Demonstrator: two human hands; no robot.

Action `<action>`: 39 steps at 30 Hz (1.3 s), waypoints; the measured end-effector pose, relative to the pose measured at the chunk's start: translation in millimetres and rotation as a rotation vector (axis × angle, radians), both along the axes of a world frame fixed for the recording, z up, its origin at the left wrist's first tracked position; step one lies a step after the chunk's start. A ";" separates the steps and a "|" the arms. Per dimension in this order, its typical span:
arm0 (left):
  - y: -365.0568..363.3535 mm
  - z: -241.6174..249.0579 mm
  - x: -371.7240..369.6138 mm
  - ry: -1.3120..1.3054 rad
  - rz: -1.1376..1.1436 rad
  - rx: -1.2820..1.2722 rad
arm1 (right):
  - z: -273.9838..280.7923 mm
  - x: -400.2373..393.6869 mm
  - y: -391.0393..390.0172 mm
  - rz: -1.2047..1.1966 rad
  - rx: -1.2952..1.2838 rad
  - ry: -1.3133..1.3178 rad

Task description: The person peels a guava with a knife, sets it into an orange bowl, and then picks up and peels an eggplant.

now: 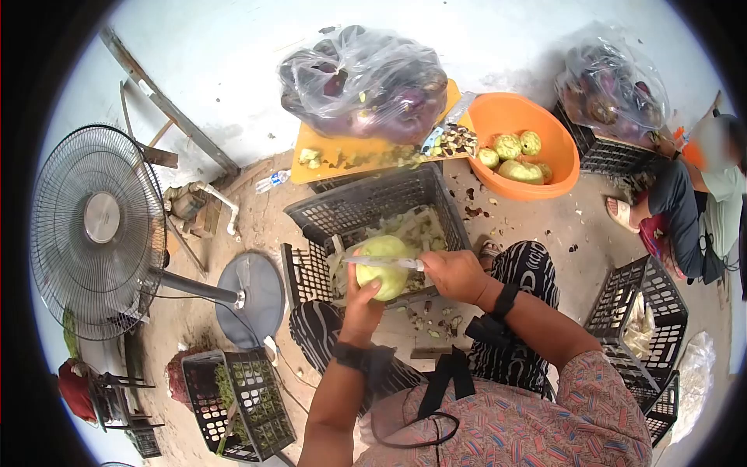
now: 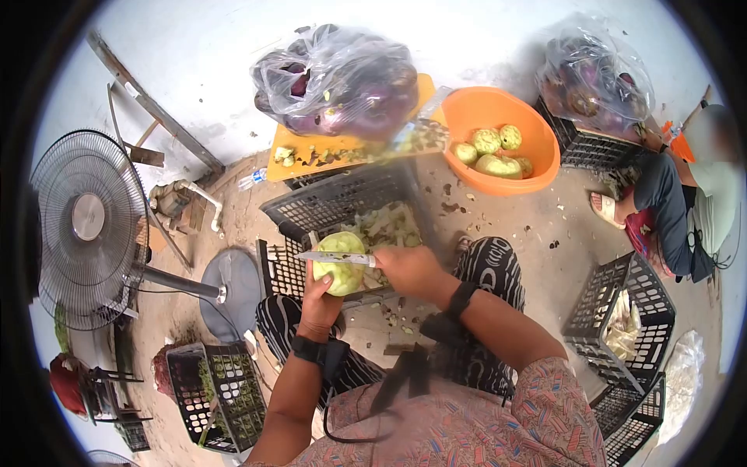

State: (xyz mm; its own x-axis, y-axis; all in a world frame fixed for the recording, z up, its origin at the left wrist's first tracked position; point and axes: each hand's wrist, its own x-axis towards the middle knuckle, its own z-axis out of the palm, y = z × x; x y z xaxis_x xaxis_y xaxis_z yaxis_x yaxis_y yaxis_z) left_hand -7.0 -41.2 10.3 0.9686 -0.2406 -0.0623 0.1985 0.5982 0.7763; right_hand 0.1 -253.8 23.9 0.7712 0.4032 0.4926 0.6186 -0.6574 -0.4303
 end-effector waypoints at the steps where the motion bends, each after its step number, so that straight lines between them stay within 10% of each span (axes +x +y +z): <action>1: -0.7 1.3 -0.5 -0.017 0.007 0.016 | -1.5 0.5 -2.0 0.015 -0.007 0.004; 15: 1.5 11.3 5.3 0.222 -0.093 -0.311 | -1.7 9.1 -5.1 -0.263 0.040 0.232; 39: 3.5 4.6 11.7 0.264 0.041 -0.480 | 1.7 -3.1 12.5 0.215 0.016 0.015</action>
